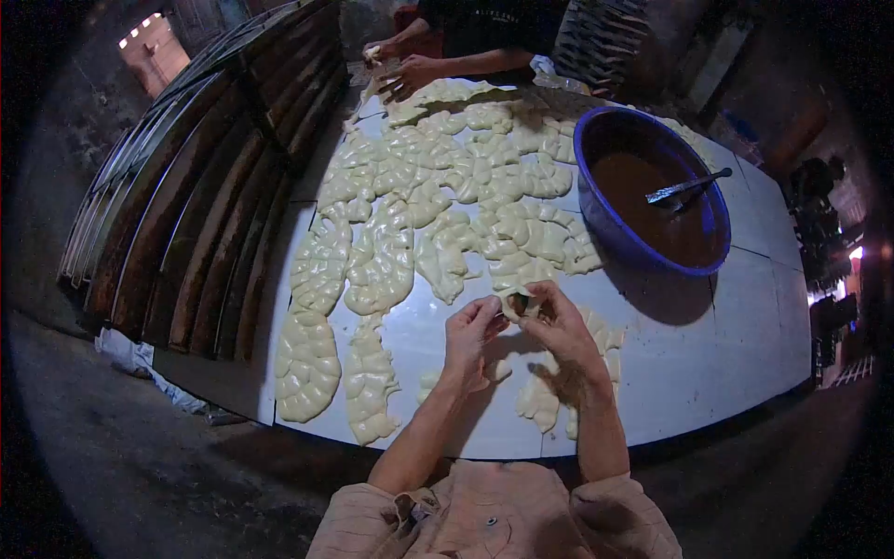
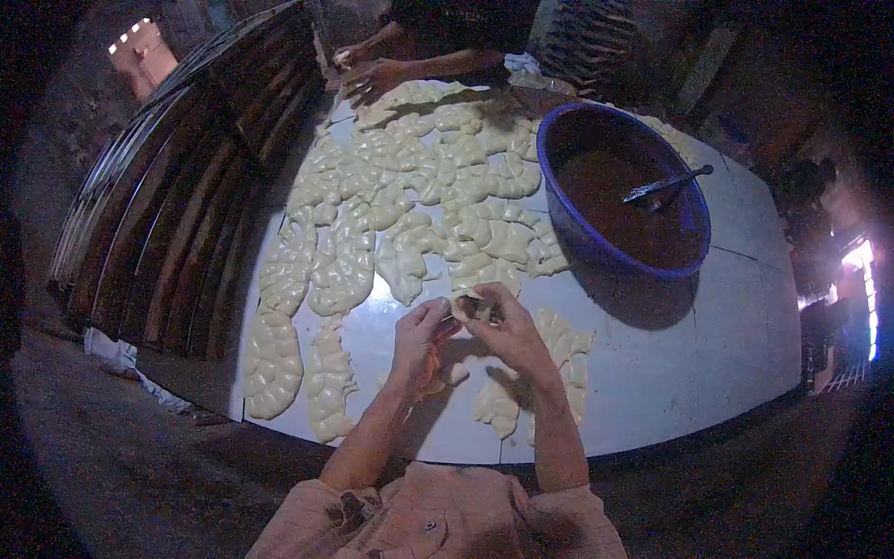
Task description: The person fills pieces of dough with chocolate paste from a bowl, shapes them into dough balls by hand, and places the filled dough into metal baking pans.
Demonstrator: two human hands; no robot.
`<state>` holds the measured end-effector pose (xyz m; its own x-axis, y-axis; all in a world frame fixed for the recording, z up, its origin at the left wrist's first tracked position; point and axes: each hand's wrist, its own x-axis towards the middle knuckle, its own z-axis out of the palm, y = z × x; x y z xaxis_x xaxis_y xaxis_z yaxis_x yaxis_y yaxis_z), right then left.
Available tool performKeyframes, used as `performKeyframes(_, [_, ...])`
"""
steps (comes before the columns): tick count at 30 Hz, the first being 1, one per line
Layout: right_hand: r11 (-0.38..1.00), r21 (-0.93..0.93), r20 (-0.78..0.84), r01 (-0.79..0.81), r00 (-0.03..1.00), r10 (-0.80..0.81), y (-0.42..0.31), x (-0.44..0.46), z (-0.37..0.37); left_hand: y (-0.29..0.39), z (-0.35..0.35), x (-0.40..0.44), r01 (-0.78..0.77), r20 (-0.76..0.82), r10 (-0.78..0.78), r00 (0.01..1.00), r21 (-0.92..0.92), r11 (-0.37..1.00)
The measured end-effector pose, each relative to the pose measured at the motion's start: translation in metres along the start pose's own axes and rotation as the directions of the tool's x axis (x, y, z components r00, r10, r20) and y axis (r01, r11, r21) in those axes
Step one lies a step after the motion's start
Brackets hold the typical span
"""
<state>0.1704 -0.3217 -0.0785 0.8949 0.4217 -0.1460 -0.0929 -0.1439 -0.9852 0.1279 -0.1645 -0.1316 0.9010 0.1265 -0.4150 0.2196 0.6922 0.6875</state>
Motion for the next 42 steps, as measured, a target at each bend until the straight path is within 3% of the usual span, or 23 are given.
performKeyframes(1, [0.935, -0.254, -0.017, 0.248, 0.965, -0.261, 0.022, 0.003, 0.005, 0.002, -0.002, -0.002, -0.030, -0.021, 0.031, 0.999, 0.005, 1.000])
performKeyframes(4, [0.825, -0.488, -0.090, 0.284, 0.924, -0.372, 0.000, -0.006, 0.041, 0.004, -0.005, -0.005, -0.133, -0.050, 0.136, 0.989, 0.056, 0.989])
performKeyframes(7, [0.805, -0.552, -0.165, 0.217, 0.918, -0.360, 0.011, -0.002, 0.055, 0.004, -0.013, -0.002, -0.220, -0.033, 0.234, 0.972, 0.245, 0.944])
performKeyframes(10, [0.542, -0.792, -0.098, 0.281, 0.818, -0.566, 0.006, 0.003, 0.054, 0.008, -0.017, 0.001, -0.272, 0.009, 0.286, 0.958, 0.344, 0.899])
performKeyframes(11, [0.593, -0.747, -0.122, 0.301, 0.815, -0.566, 0.005, 0.004, 0.054, 0.013, -0.013, 0.000, -0.280, 0.030, 0.286, 0.958, 0.324, 0.904])
performKeyframes(14, [0.958, -0.255, -0.225, 0.129, 0.956, -0.188, 0.004, 0.007, 0.052, 0.035, -0.007, -0.004, -0.109, 0.045, 0.103, 0.994, 0.190, 0.976])
performKeyframes(15, [0.956, -0.227, -0.118, 0.185, 0.969, -0.215, 0.006, 0.006, 0.045, 0.039, -0.011, -0.002, -0.087, 0.051, 0.078, 0.996, 0.204, 0.975])
performKeyframes(18, [0.859, -0.316, 0.040, 0.403, 0.910, -0.413, 0.004, -0.006, 0.044, 0.052, -0.020, -0.001, -0.029, 0.017, 0.025, 1.000, 0.287, 0.957])
performKeyframes(19, [0.816, -0.402, 0.100, 0.416, 0.906, -0.412, 0.010, -0.006, 0.038, 0.052, -0.018, -0.005, -0.023, 0.038, 0.014, 0.999, 0.259, 0.966])
performKeyframes(22, [0.870, -0.326, -0.017, 0.369, 0.918, -0.396, 0.028, 0.001, 0.034, 0.049, -0.013, -0.017, -0.010, 0.114, -0.014, 0.993, 0.204, 0.979])
performKeyframes(26, [0.888, -0.080, -0.150, 0.453, 0.875, -0.460, 0.022, -0.003, 0.048, 0.046, -0.017, -0.021, -0.031, 0.216, -0.019, 0.976, 0.225, 0.974])
performKeyframes(29, [0.886, -0.048, -0.343, 0.461, 0.825, -0.448, 0.028, -0.006, 0.063, 0.047, -0.020, -0.021, -0.023, 0.244, -0.054, 0.968, 0.306, 0.952])
performKeyframes(31, [0.885, -0.104, -0.440, 0.454, 0.777, -0.450, 0.041, -0.002, 0.065, 0.041, -0.018, -0.028, -0.044, 0.267, -0.023, 0.963, 0.243, 0.969])
performKeyframes(33, [0.859, -0.349, -0.404, 0.375, 0.767, -0.499, 0.043, -0.002, 0.059, 0.037, -0.018, -0.035, -0.019, 0.324, -0.040, 0.945, 0.176, 0.984])
performKeyframes(35, [0.811, -0.500, -0.340, 0.305, 0.792, -0.508, 0.025, -0.006, 0.058, 0.040, -0.013, -0.044, -0.038, 0.289, -0.052, 0.956, 0.299, 0.954])
performKeyframes(37, [0.859, -0.417, -0.313, 0.296, 0.841, -0.442, 0.028, -0.004, 0.054, 0.052, -0.002, -0.056, -0.025, 0.196, -0.076, 0.978, 0.468, 0.883])
performKeyframes(38, [0.881, -0.375, -0.295, 0.290, 0.863, -0.410, 0.029, -0.005, 0.054, 0.049, -0.007, -0.050, -0.057, 0.195, -0.037, 0.980, 0.454, 0.889])
performKeyframes(42, [0.770, -0.384, -0.073, 0.510, 0.814, -0.576, -0.009, -0.031, 0.055, 0.034, -0.025, -0.039, -0.130, 0.218, 0.054, 0.974, 0.350, 0.928])
